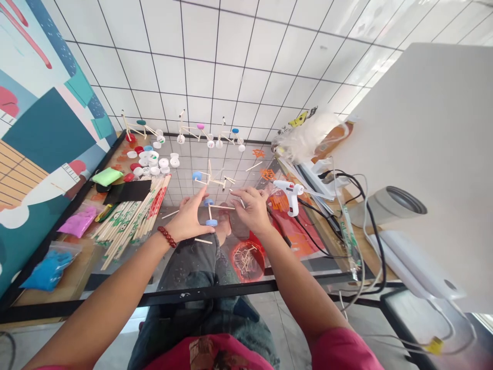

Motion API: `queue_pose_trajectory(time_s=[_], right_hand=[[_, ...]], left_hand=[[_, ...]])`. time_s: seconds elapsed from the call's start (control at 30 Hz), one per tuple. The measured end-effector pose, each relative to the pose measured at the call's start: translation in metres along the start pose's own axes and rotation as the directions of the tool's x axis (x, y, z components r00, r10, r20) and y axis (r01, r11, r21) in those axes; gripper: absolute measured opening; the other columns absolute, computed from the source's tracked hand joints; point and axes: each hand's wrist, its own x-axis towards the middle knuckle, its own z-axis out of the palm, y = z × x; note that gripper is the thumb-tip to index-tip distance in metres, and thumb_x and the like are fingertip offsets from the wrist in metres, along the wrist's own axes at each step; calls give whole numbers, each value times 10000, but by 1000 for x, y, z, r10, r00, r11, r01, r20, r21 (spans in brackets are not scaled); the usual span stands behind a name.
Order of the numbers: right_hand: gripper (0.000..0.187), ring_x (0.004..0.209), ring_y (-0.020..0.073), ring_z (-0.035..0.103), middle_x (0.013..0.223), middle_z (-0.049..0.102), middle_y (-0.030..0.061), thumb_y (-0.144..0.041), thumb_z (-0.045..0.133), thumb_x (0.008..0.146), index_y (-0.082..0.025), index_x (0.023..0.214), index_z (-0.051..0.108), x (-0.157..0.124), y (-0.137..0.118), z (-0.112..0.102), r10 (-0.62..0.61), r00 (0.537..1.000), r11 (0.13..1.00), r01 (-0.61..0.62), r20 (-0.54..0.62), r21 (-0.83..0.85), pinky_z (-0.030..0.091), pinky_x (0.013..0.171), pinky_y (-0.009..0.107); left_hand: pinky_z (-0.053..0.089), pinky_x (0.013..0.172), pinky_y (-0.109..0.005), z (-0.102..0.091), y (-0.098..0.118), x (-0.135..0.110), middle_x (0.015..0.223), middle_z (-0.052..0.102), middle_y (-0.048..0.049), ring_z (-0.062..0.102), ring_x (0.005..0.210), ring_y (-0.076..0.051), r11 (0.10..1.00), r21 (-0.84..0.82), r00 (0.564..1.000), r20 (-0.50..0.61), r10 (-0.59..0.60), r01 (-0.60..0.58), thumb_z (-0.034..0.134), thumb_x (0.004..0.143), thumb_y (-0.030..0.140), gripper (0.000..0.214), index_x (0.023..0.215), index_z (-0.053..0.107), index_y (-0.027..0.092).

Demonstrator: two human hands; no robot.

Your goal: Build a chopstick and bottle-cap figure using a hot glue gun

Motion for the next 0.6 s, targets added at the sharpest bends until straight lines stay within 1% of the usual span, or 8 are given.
queue_pose_trajectory(time_s=[0.07,0.13,0.23,0.3,0.37,0.4,0.47,0.6], right_hand=[[144,977,194,632,1019,729,38,-226,634,878,-253,986,725,0,-1,0,-16,999,1000,16,-32,-2,248,925,388],[133,963,187,636,1008,729,33,-221,642,876,-251,975,726,-1,-2,2,-36,997,999,36,-75,1,246,922,385],[126,940,175,641,984,731,22,-207,644,878,-253,963,726,-2,-2,5,-60,992,998,61,-113,3,248,909,379],[125,923,171,641,970,733,16,-204,643,879,-257,956,726,-2,-1,6,-79,991,997,79,-111,-2,249,899,379],[119,909,169,639,954,733,15,-205,641,880,-259,939,728,-2,-1,7,-94,990,996,93,-102,-13,250,892,379],[115,899,168,637,942,733,14,-205,638,881,-259,927,729,-2,-1,7,-99,990,995,98,-99,-19,250,890,380],[114,877,165,635,909,733,12,-205,628,887,-256,901,728,-1,0,8,-114,988,993,112,-108,-28,253,888,382],[129,842,159,636,879,737,12,-227,598,915,-248,889,722,-2,-1,9,-166,974,986,163,-157,-33,280,883,379]], left_hand=[[265,1147,-553,-7,5,0,1471,471,-185,420,1374,-351,1000,-8,1000,1,6,-6,860,572,348,1233,1558,130,219],[324,1126,-520,-22,10,-1,1461,494,-165,436,1364,-338,999,-13,998,-45,40,-41,823,628,398,1086,1532,251,213],[444,1030,-410,-52,7,-3,1269,659,-100,602,1178,-265,999,26,975,-217,48,-43,653,799,398,536,1296,590,208],[516,840,-349,-71,-3,-6,977,743,-73,685,889,-232,987,114,945,-319,-70,112,610,804,346,262,989,719,197],[498,707,-324,-81,-14,-7,794,736,-50,676,757,-231,934,237,943,-263,-203,267,650,745,321,135,783,718,211],[481,675,-316,-83,-19,-8,751,728,-43,672,738,-232,912,275,945,-209,-252,304,665,727,326,117,734,710,218],[454,642,-303,-80,-25,-8,739,724,-35,669,737,-231,891,318,946,-105,-307,324,693,706,353,123,715,705,231],[404,599,-303,-67,-21,-7,774,706,-44,641,714,-224,861,424,947,24,-320,280,659,734,324,134,639,654,229]])
